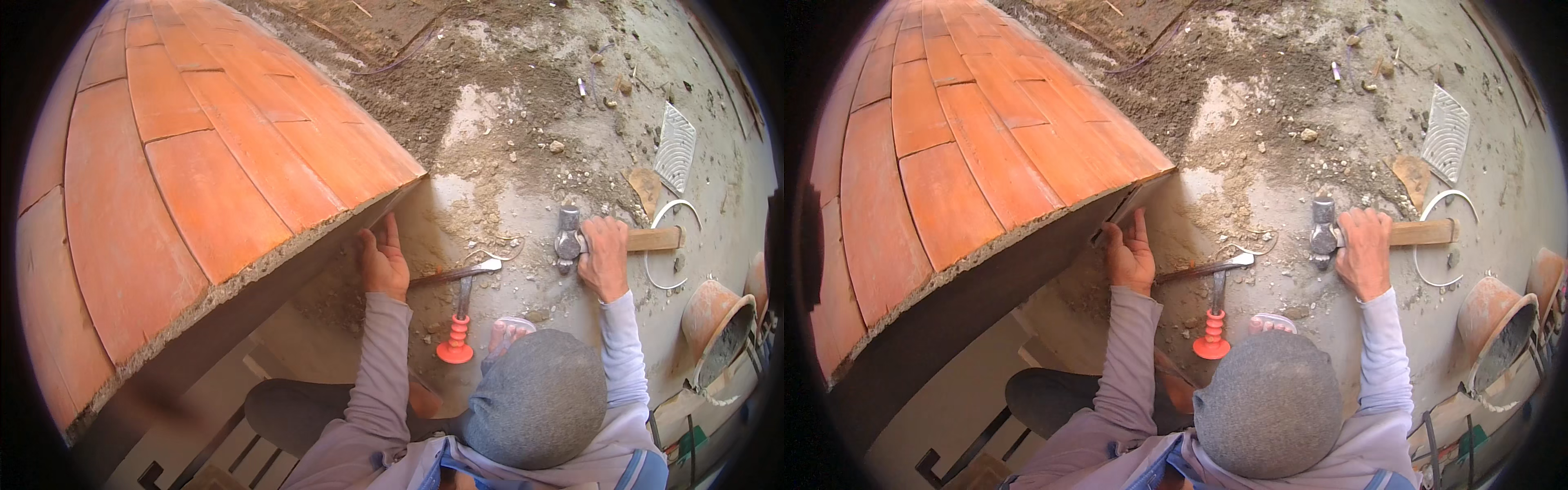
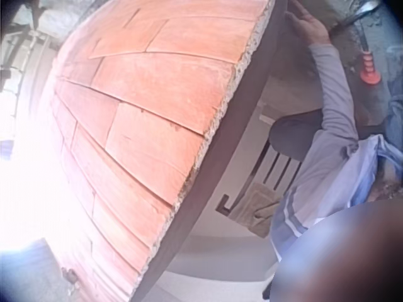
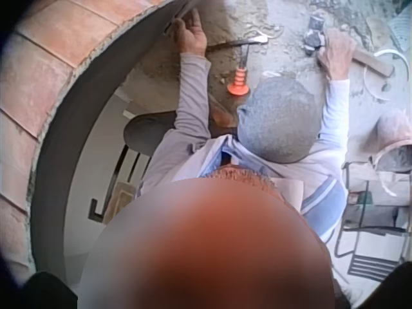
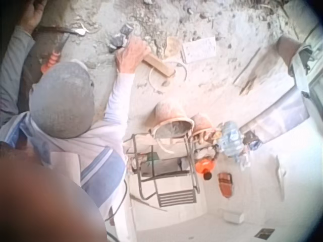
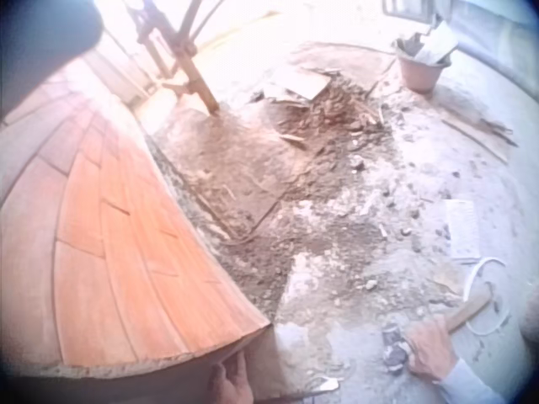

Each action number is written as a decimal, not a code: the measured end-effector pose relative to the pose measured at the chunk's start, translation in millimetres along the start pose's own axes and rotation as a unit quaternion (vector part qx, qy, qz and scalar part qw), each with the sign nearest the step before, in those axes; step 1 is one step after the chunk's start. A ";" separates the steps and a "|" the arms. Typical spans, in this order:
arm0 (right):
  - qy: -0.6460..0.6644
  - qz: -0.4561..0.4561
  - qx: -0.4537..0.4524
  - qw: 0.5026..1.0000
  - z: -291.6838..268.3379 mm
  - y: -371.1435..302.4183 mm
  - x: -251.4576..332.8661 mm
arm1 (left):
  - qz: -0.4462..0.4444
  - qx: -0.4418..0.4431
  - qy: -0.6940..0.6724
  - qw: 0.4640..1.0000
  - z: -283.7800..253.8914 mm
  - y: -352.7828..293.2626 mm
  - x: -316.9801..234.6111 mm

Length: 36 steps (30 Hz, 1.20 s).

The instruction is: The person is installing terracotta tiles onto a curved structure. They repeatedly pick up tiles, position them against the surface, and use a hammer and chisel to tap and adjust the tiles into place.

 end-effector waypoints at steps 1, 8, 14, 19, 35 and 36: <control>-0.001 0.000 0.003 1.000 1.6 -1.0 -1.3 | 0.003 -0.013 0.001 1.000 0.6 -1.5 0.1; -0.018 -0.001 0.007 1.000 4.8 -4.8 -6.1 | 0.012 0.014 0.016 1.000 10.5 -8.3 0.9; -0.003 -0.015 -0.062 0.998 7.2 -21.4 -8.9 | -0.042 0.065 -0.057 0.995 0.1 -24.0 4.8; 0.043 0.036 -0.076 0.996 5.9 -61.7 6.1 | -0.064 -0.002 0.009 0.998 -36.1 -30.4 21.3; 0.319 0.213 -0.070 0.921 -10.6 -130.2 16.0 | -0.050 0.221 0.318 0.921 17.8 -82.9 112.2; 0.346 0.223 -0.075 0.908 -12.0 -129.8 20.4 | -0.040 0.262 0.398 0.878 26.5 -79.2 120.0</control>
Point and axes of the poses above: each hand's wrist, its own y-axis towards the middle knuckle, its own z-axis out of the palm, x = y × z, the point moved 4 cm from there along y, towards the middle knuckle, and after that the axes turned 4 degrees about y, right-handed, at the moved point
